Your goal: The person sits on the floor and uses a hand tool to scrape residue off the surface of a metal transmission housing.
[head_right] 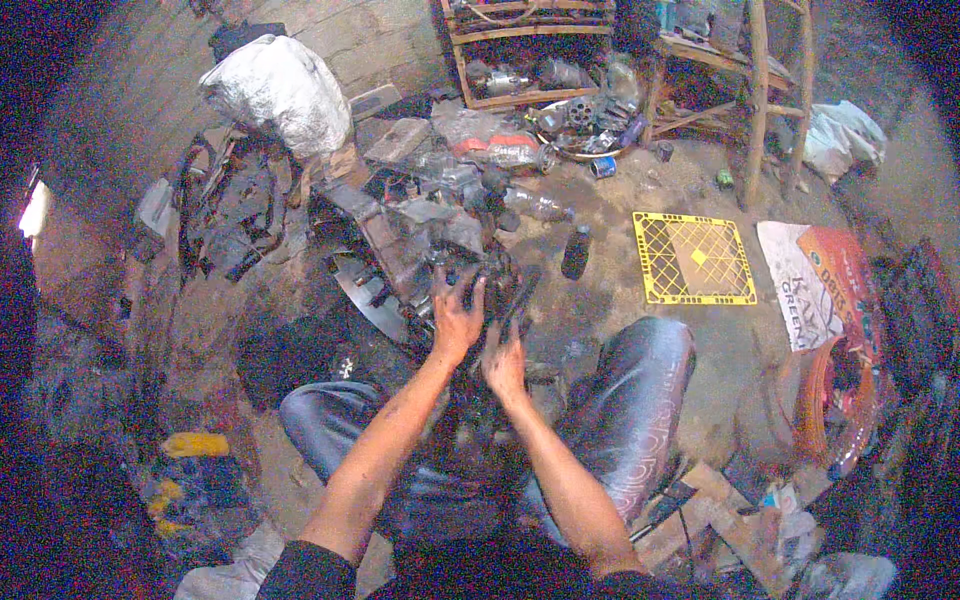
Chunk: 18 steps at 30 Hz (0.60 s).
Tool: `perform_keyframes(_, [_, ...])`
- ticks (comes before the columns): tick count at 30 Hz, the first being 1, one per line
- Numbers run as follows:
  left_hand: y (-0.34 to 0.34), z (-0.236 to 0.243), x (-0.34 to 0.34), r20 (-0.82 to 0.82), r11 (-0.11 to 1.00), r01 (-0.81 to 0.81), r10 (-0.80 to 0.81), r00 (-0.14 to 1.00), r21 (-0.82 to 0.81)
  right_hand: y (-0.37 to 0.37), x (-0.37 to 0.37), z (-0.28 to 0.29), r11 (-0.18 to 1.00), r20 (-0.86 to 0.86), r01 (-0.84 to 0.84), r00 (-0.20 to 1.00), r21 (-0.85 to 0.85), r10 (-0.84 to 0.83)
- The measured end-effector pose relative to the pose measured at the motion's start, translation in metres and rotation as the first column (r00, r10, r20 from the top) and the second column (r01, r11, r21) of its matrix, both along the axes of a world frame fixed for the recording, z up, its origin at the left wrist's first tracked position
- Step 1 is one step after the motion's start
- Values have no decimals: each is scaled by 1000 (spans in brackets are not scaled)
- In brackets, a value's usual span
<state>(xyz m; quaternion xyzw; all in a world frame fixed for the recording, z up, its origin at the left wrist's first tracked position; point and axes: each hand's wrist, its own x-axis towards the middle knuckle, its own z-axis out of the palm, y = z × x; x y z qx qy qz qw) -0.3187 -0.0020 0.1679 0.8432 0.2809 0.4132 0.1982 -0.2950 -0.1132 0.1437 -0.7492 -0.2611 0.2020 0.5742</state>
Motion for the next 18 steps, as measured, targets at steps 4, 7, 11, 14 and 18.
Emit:
perform_keyframes(4, [-2,2,3,12,1000,4,-4,1000,4,-7,-3,19,999,-62,32,998,-12,-33])
perform_keyframes(7, [0,2,1,8,1000,-20,20,1000,16,-14,1,13,996,11,-49,999,-76,50])
perform_keyframes(11, [1,-4,0,7,998,-50,50,999,38,-8,5,31,985,-89,-61,995,-162,47])
perform_keyframes(14, [-1,2,3,-10,999,-41,41,999,23,-7,8,18,996,-8,-28,1000,-84,27])
perform_keyframes(18, [0,-4,-5,-12,999,-37,38,999,35,-10,12,17,986,-68,-95,994,-134,86])
